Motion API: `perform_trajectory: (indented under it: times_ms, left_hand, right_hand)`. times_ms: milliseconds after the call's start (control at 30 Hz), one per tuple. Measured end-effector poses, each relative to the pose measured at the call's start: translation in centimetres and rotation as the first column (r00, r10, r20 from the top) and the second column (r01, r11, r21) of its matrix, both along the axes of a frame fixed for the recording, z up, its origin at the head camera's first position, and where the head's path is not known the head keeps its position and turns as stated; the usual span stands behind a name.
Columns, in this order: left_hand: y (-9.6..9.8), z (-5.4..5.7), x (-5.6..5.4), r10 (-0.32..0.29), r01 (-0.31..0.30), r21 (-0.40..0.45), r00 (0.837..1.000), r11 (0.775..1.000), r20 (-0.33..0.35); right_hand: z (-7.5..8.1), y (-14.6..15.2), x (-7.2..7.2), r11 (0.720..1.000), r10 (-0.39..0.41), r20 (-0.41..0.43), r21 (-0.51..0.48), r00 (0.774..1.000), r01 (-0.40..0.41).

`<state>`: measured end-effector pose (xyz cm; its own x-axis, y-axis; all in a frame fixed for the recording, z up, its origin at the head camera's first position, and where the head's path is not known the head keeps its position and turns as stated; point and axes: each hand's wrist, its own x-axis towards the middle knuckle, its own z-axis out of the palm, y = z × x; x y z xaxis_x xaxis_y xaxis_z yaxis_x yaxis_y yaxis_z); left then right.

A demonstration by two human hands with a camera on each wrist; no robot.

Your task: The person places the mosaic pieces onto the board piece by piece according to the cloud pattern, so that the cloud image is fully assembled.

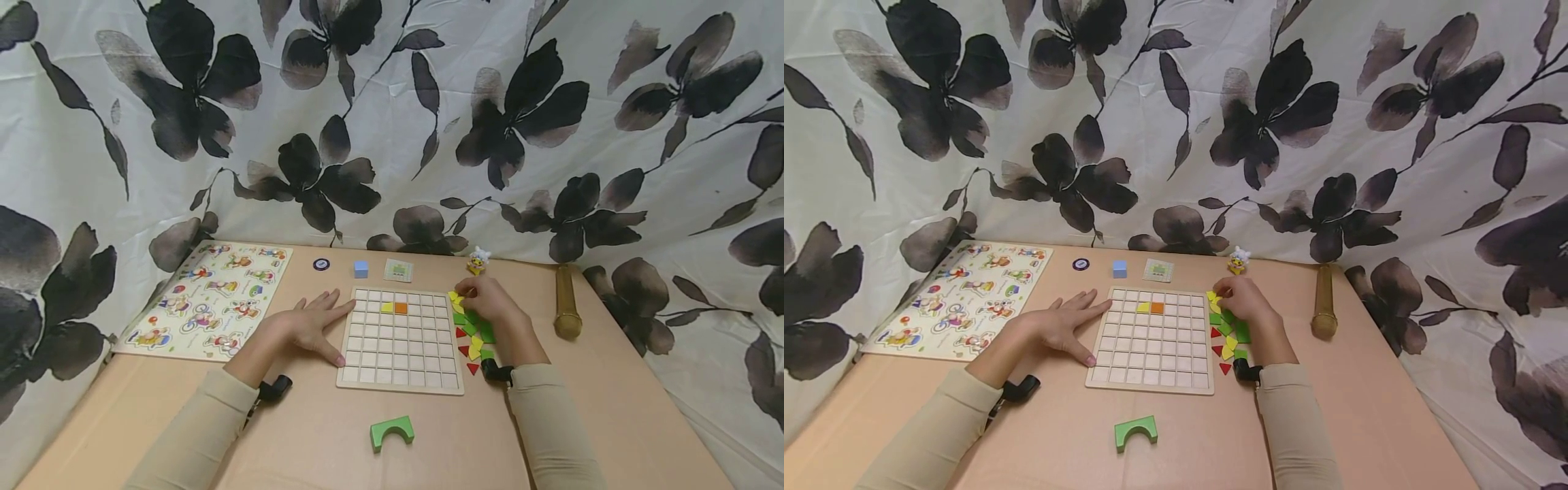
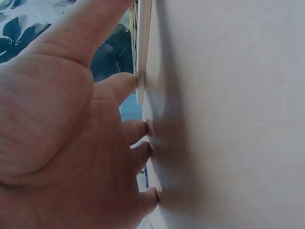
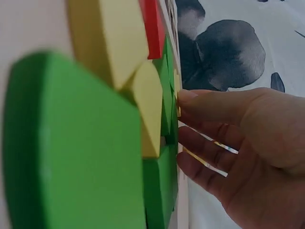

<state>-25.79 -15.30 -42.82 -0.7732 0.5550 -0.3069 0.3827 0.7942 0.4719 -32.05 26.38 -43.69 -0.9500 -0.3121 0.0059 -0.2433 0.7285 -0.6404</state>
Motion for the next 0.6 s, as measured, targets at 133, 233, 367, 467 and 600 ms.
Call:
perform_trajectory:
  times_ms: [133,233,367,467,600]
  left_hand:
    - [0.0,-0.2,-0.1,0.0,0.0,-0.002,1.0,1.0,0.001]
    - [0.1,0.3,0.1,0.006,-0.006,-0.008,1.0,1.0,0.011]
    - [0.1,0.1,0.1,0.002,-0.002,-0.016,1.0,1.0,0.004]
    - [0.1,0.2,0.1,0.005,-0.005,-0.022,1.0,1.0,0.003]
    - [0.1,0.4,0.2,0.012,-0.012,-0.029,1.0,1.0,0.004]
  right_hand:
    - [-0.3,0.2,-0.3,0.999,0.042,-0.046,0.032,0.998,-0.041]
    - [-0.2,0.5,-0.2,0.999,0.025,-0.024,0.023,0.999,-0.025]
    - [0.1,0.7,0.2,0.999,-0.036,0.043,-0.023,0.998,0.037]
    - [0.6,0.3,0.7,0.993,-0.079,0.058,-0.081,0.995,0.083]
    - [1.5,-1.3,1.2,0.987,-0.05,0.006,-0.156,0.999,0.05]
